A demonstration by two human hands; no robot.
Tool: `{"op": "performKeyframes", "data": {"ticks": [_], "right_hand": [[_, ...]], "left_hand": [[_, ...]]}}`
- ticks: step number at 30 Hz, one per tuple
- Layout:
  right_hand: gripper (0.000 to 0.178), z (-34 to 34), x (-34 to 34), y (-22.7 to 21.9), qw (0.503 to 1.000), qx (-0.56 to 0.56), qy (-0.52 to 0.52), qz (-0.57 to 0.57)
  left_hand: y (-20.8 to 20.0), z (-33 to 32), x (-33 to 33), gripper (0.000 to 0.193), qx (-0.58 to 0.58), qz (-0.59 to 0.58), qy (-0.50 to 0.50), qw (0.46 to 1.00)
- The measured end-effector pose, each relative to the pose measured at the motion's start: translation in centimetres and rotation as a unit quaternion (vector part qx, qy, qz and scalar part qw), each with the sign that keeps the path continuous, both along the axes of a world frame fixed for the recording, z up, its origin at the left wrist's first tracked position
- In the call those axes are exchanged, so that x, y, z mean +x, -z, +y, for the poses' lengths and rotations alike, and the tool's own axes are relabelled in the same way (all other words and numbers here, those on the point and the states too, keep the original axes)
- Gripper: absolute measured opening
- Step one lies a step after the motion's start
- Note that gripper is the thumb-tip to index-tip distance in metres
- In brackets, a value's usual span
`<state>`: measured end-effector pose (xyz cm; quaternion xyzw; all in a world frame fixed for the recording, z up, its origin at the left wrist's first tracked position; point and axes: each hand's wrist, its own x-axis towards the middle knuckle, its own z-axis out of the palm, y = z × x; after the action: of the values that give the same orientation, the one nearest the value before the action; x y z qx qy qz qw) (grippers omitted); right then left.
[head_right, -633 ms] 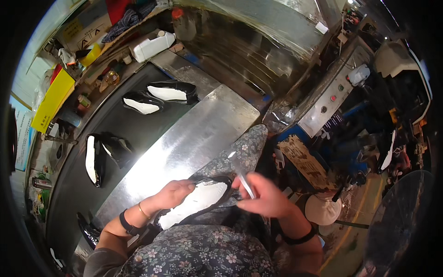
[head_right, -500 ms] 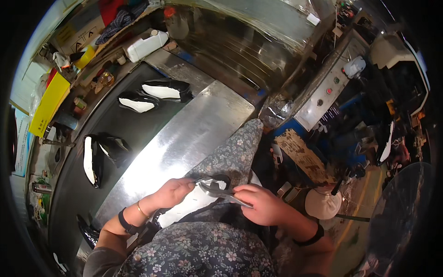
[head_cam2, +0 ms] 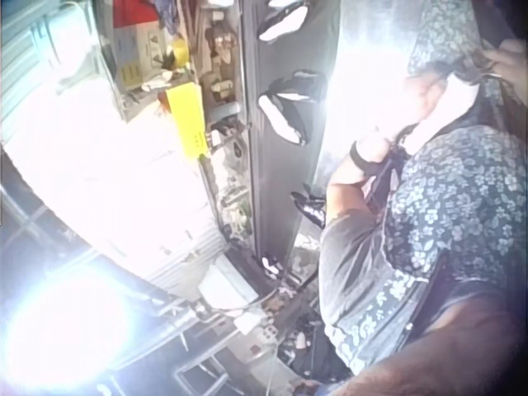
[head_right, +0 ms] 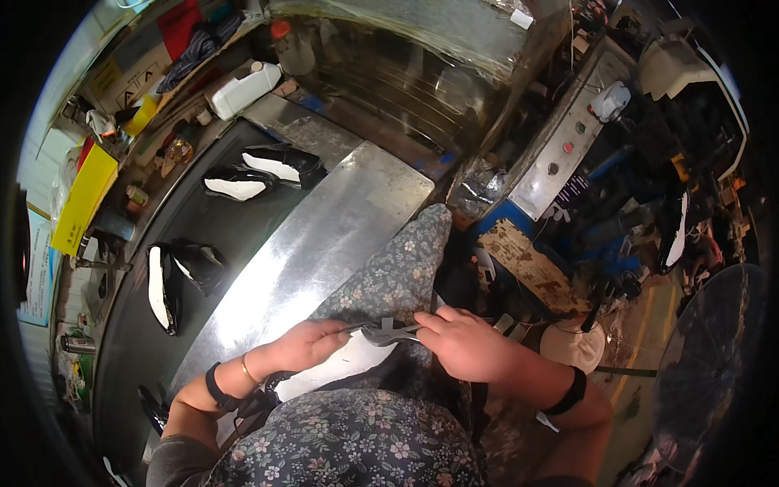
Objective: Manufacturing a shoe by pulling and trimming upper material onto a last using a lasting machine and pliers.
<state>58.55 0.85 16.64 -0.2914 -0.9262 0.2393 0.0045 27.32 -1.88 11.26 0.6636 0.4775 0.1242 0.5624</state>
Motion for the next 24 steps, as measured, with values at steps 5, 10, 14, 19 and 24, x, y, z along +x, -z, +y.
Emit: {"op": "performKeyframes", "data": {"ticks": [5,10,14,19,24], "right_hand": [[0.021,-0.2,0.3,0.1,0.998,0.015,-0.016,-0.064],[0.014,-1.1,1.6,3.5,0.999,0.007,0.026,-0.02],[0.012,-3.4,1.8,6.2,0.93,-0.311,0.168,0.099],[0.018,-4.3,0.3,6.0,0.914,-0.309,0.207,0.16],[0.027,-4.9,0.8,3.0,0.987,-0.049,0.138,0.061]], "left_hand": [[0.8,0.6,0.1,0.038,0.003,-0.001,0.047,0.999],[1.9,2.2,-0.1,0.041,-0.053,-0.012,0.115,0.992],[2.4,3.3,-0.3,0.042,-0.102,-0.034,0.136,0.985],[2.9,3.4,-0.2,0.039,-0.121,-0.033,0.112,0.986],[2.5,2.9,0.4,0.039,-0.084,-0.003,0.078,0.993]]}}
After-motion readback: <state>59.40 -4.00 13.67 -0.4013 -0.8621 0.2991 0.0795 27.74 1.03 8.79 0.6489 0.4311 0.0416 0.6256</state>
